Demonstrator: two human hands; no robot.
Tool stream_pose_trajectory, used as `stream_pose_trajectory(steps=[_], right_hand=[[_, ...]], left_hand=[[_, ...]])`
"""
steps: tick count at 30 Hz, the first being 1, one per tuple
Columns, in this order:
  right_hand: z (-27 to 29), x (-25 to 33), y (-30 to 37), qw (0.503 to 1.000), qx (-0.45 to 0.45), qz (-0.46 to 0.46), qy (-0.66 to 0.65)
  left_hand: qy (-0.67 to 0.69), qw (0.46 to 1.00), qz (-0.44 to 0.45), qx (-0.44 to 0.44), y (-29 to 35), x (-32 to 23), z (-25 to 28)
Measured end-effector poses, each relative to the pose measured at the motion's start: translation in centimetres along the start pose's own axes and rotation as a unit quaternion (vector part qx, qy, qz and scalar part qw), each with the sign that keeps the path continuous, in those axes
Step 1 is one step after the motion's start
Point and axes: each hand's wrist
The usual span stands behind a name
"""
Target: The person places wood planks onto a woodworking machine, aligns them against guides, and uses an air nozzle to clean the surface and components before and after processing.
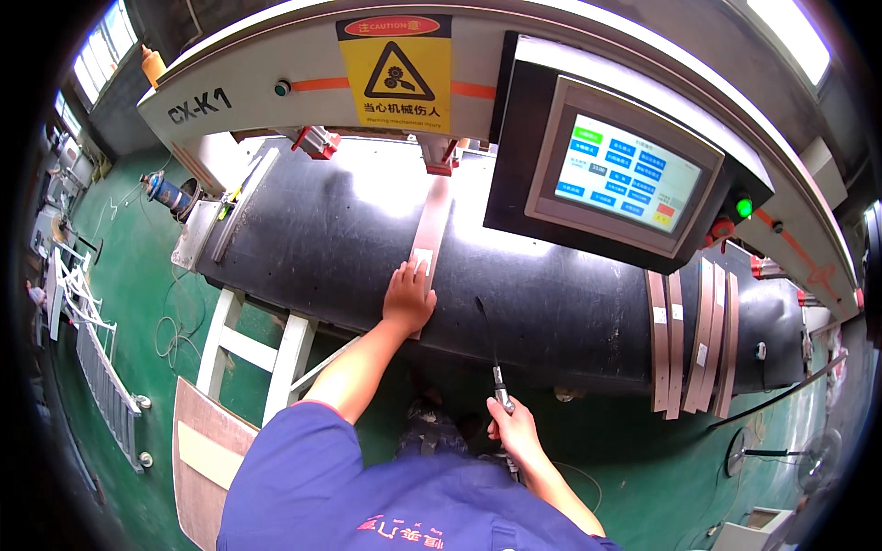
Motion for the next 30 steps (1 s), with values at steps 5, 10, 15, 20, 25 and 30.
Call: stream_pose_trajectory(steps=[5,10,15,20,25,30], right_hand=[[0.3,-1.3,-0.1,0.999,0.000,0.014,-0.032],[0.3,0.3,1.4,1.000,0.005,0.001,-0.017],[0.4,-0.9,2.3,0.999,0.007,0.016,-0.034],[1.2,-2.5,3.1,0.997,-0.005,0.041,-0.063],[1.8,-3.2,3.6,0.996,-0.024,0.055,-0.065],[2.0,-3.9,4.2,0.996,-0.033,0.059,-0.056]], left_hand=[[0.027,0.988,0.070,0.132,2.5,-5.6,5.1],[0.035,0.975,-0.060,0.212,2.0,-3.6,6.3],[-0.120,0.927,-0.333,0.126,-1.4,-0.1,4.6],[-0.147,0.916,-0.293,0.231,-4.5,-1.8,6.0],[-0.087,0.973,-0.146,0.157,-6.1,-1.5,4.7],[-0.038,0.998,0.035,-0.022,-7.2,0.5,0.3]])
Point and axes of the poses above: each hand's wrist, its own y-axis away from the middle knuckle, its own z-axis out of the back of the hand, x = y × z, and after that the axes turned 9 degrees about x, right-handed
